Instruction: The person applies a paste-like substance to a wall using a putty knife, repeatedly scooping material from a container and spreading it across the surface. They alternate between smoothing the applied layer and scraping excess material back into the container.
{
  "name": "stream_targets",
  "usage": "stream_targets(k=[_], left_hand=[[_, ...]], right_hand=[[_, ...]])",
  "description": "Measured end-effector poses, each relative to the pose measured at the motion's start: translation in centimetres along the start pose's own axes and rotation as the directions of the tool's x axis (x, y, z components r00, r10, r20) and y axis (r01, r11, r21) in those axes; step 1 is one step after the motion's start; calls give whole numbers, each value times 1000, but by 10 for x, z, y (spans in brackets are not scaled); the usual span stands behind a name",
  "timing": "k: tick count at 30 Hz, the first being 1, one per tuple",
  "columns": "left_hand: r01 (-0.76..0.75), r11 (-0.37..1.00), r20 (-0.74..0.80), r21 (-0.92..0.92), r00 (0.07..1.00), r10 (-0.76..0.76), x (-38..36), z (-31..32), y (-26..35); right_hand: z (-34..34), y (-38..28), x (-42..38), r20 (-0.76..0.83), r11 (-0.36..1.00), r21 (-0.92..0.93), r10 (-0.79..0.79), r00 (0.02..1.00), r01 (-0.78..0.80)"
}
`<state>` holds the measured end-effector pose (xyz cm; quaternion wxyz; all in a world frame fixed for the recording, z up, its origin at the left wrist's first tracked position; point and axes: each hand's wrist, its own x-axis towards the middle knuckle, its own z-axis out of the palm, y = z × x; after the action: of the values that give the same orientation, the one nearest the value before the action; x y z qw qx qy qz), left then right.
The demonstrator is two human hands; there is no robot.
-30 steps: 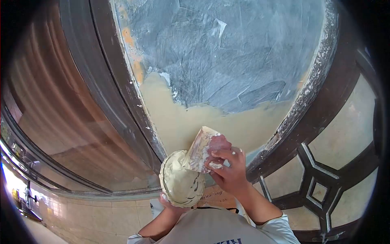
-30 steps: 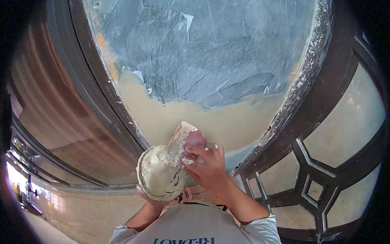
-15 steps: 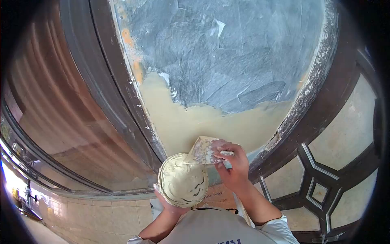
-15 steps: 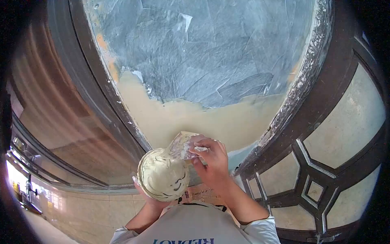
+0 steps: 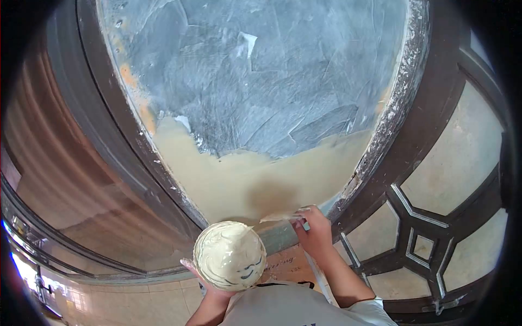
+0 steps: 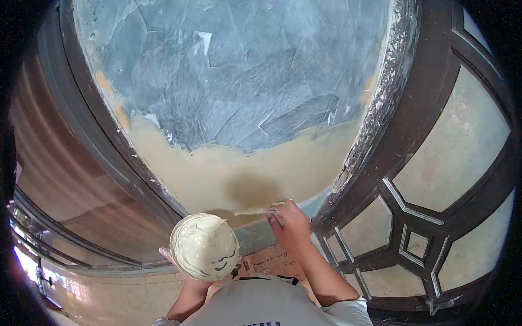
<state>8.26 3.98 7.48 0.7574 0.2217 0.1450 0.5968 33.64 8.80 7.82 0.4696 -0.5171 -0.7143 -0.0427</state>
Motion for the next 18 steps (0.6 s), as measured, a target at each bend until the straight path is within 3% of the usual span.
stream_targets(k=[2,3,4,5,6,7,8,9,10,11,13,15,16,18], left_hand=[[1,1000,56,-10,998,-1,-1,5,1],[-6,1000,5,18,1000,6,-2,3,0],[-10,999,-44,46,999,12,-2,3,0],[-2,999,-40,45,999,4,-3,6,-1],[-7,981,-19,-194,1000,3,-5,10,0],[-7,906,1,-423,1000,8,-5,13,0],[0,906,7,-423,1000,3,-4,7,-1],[-51,993,30,-105,998,54,-3,-4,-2],[-111,968,67,223,993,99,-4,-14,-1],[-31,999,71,40,997,29,-7,-22,-1],[-41,998,78,38,996,38,-9,-27,4],[-50,998,84,37,995,47,-11,-30,6],[-50,999,28,-15,998,51,-12,-31,7],[-50,997,-27,-65,998,48,-13,-34,6]], right_hand=[[13,18,-16,190,865,276,379,906,-419],[22,24,-24,184,864,273,385,904,-423],[31,30,-32,323,620,477,536,780,-624],[41,36,-41,490,287,599,607,626,-748],[52,42,-54,483,287,599,614,624,-747],[64,48,-67,589,125,584,614,525,-802],[75,53,-79,689,-39,547,588,424,-836],[85,57,-90,742,-100,456,591,316,-884],[85,57,-88,741,-98,458,591,319,-884],[85,56,-87,759,-101,483,544,358,-870],[79,45,-75,779,-108,501,488,393,-858],[68,36,-42,692,-107,625,533,486,-773],[62,28,-25,695,-110,624,531,485,-774],[51,12,9,529,81,739,546,650,-669]])
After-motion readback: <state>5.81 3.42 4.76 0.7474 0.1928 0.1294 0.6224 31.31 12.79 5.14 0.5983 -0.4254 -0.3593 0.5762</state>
